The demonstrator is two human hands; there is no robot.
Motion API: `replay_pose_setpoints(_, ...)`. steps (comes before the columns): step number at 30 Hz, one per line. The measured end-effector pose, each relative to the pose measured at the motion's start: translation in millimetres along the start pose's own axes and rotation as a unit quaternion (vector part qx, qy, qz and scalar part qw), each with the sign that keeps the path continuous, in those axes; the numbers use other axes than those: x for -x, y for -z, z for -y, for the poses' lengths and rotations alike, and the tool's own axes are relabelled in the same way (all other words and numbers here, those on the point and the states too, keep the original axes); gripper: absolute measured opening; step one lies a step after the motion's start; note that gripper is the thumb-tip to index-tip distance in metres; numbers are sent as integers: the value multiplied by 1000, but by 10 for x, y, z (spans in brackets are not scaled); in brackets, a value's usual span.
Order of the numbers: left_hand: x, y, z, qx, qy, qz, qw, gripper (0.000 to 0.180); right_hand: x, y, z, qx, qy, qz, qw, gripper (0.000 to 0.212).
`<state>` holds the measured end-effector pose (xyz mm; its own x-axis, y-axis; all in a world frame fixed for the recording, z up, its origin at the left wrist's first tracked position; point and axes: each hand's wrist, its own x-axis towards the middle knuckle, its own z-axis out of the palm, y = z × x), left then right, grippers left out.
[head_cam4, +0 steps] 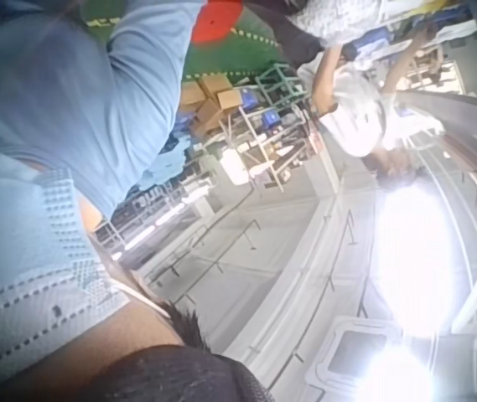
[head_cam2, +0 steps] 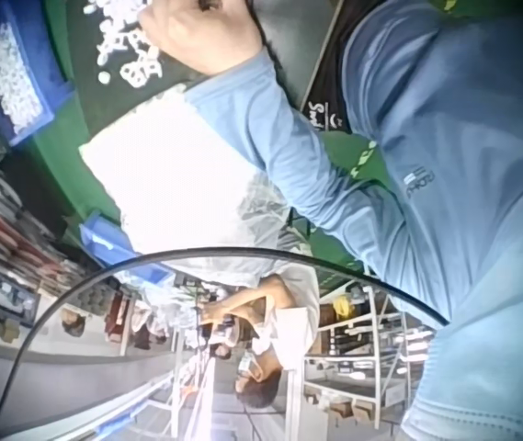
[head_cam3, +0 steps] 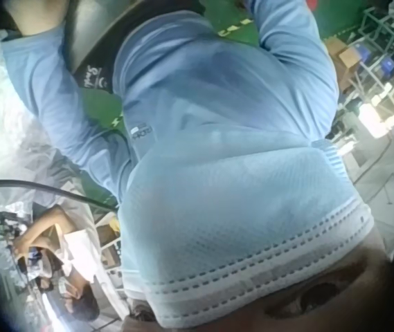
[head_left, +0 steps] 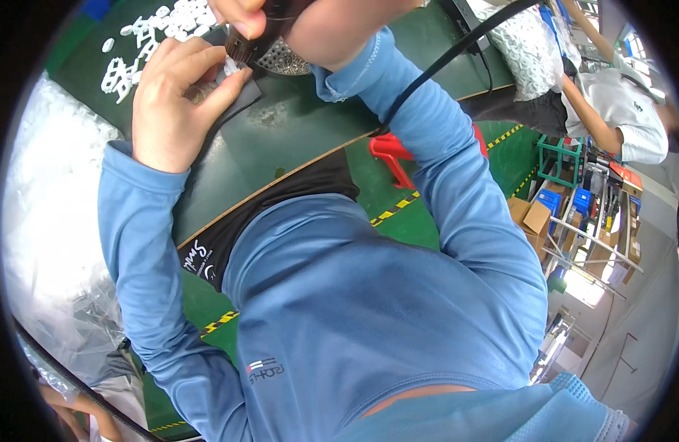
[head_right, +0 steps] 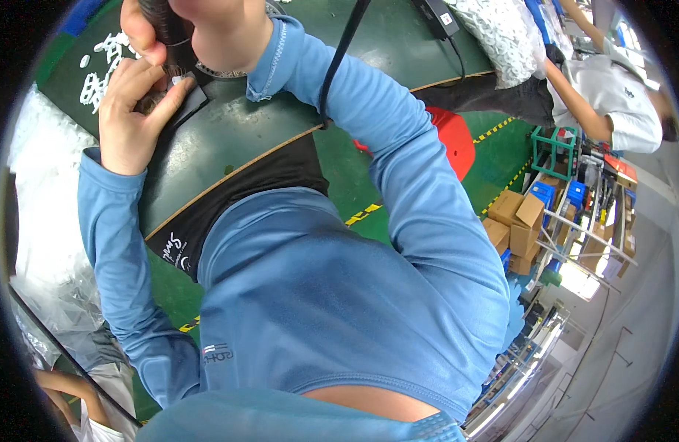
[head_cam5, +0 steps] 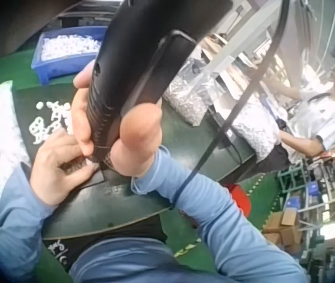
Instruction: Assembling small white plastic components using a handheld tool at an assembly line station.
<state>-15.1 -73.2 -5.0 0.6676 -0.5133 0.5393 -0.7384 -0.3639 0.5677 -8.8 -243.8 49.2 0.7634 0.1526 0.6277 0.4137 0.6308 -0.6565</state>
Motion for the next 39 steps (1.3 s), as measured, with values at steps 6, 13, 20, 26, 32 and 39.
replay_pose_setpoints(6,-12,-22,-11,-6,-6,-2,1000,25,-35,-40,168,103,-18,-3,994,85)
replay_pose_setpoints(13,1,-6,-15,1,2,-1,1000,25,-25,28,68,61,-2,-18,998,91)
replay_pose_setpoints(20,-12,-18,-27,9,0,0,1000,26,-125,282,192,137,20,-40,990,89)
replay_pose_setpoints(26,23,31,-12,-8,29,39,999,27,-65,191,142,165,-2,-75,983,79)
replay_pose_setpoints(32,16,5,2,0,30,35,999,28,-54,216,137,181,11,-69,981,80)
replay_pose_setpoints(39,16,-12,-2,15,6,-5,1000,25,-58,212,96,179,13,-66,982,79)
